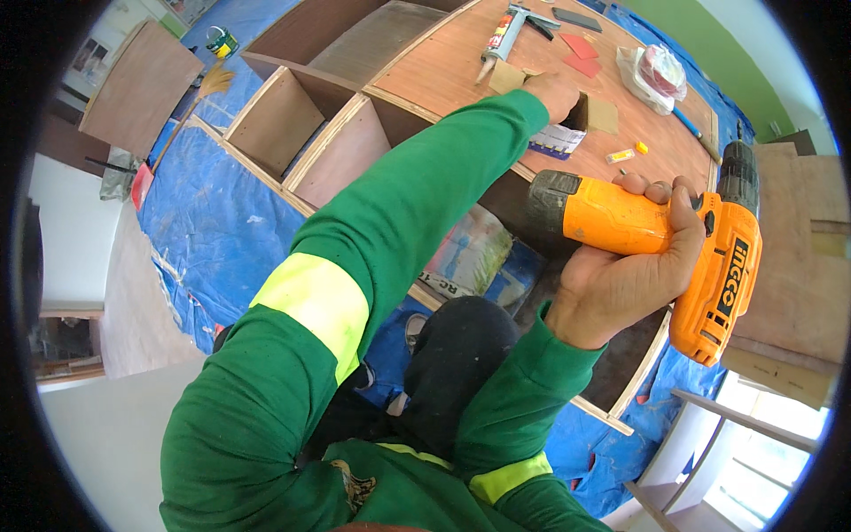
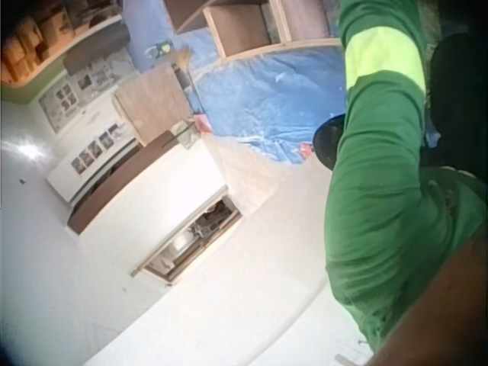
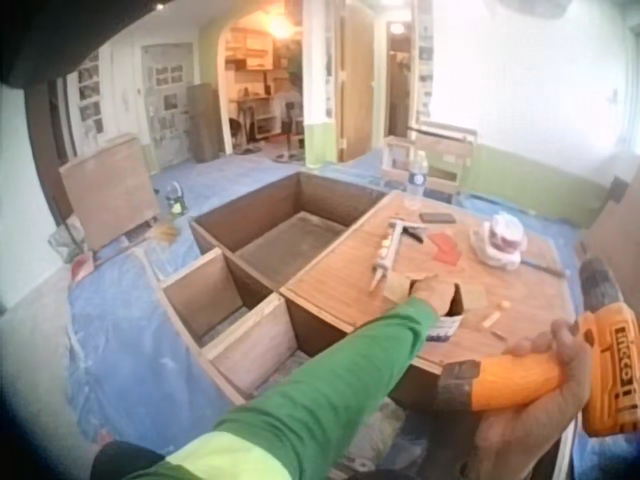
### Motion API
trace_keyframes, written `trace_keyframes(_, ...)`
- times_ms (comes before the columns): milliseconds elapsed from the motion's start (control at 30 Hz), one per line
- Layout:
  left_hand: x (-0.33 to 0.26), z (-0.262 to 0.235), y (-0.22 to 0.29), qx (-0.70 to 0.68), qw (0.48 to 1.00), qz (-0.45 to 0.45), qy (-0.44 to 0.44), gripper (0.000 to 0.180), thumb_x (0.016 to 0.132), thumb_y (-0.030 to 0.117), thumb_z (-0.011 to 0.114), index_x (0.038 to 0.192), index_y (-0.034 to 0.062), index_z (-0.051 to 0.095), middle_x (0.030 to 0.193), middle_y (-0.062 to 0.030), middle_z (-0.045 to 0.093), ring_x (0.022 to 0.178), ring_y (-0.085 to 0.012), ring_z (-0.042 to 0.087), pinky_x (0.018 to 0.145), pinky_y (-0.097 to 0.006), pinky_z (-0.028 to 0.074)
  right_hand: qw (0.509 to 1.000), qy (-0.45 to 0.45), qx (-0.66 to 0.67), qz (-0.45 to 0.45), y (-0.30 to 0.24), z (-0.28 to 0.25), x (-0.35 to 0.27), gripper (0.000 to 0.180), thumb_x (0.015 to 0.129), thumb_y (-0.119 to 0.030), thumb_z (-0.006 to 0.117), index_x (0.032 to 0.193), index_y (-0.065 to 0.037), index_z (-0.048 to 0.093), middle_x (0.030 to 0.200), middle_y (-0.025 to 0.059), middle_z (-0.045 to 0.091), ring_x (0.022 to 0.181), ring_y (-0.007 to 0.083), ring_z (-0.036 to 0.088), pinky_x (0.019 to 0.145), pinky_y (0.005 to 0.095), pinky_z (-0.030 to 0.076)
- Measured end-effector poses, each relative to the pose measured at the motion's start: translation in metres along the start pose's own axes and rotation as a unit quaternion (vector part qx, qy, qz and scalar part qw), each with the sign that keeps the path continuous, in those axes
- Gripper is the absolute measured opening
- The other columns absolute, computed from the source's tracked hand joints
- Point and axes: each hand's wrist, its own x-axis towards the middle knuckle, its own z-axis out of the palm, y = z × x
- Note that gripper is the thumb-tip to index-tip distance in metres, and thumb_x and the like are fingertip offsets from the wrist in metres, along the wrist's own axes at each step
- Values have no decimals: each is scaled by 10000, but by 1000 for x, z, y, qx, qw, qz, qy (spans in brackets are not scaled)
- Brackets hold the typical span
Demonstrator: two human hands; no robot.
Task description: The person assembles a wooden cabinet by securing internal dividers and panels using a cordless drill and screws. They position wooden pieces, align them within the frame, and drive screws to fasten the components together.
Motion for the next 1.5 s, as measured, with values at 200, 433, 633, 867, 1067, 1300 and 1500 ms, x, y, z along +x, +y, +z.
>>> trace_keyframes(200,-64,-34,-23,-99,943,62,311,214,905,75,677,1078,-43,724,1057,-226,736,1013,-383,762,879,-490,625,1000,-3,-3,7,1,11,-12,237,960,-103,684,1139,34,613,882,86,632,867,256,674,910,421,574)
trace_keyframes(433,-282,-79,-93,-669,717,-162,110,292,1110,265,639,1094,-26,621,987,-69,617,982,-187,720,825,-340,615,995,-71,-63,-11,22,11,-22,224,931,-59,702,1131,5,623,879,83,673,774,229,719,782,384,598)
trace_keyframes(633,-489,-139,-109,-717,613,-261,205,379,1134,357,602,1187,-18,620,1043,-92,647,987,-295,777,908,-363,665,981,-148,-123,-17,32,20,-39,293,907,-27,700,1182,29,617,937,104,675,775,238,729,775,372,604)
trace_keyframes(867,-614,-179,-89,-718,551,-179,385,425,1145,331,584,1242,-82,612,1101,-122,682,991,-290,786,831,-298,666,956,-261,-119,-61,30,50,-95,366,896,-5,688,1249,14,595,1023,105,655,766,231,705,791,411,609)
trace_keyframes(1067,-636,-199,-58,-671,599,-166,405,374,1147,314,579,1235,-48,619,1059,-102,673,939,-250,783,800,-290,653,930,-361,-57,41,-5,96,-146,323,930,-44,672,1232,22,578,917,90,644,834,244,683,885,446,590)
trace_keyframes(1300,-698,-161,-142,-563,672,-331,349,325,1138,303,583,1241,-1,633,993,-30,590,910,-140,662,899,-369,636,941,-324,-56,82,53,142,-180,275,955,-88,645,1211,-4,598,833,95,659,802,251,706,800,409,606)
trace_keyframes(1500,-785,23,-217,-647,546,-498,189,246,1150,259,527,1172,49,653,992,-10,621,907,-137,635,877,-387,615,865,-383,-207,249,140,140,-268,305,1011,-181,656,1244,6,598,894,95,687,821,222,722,776,402,610)
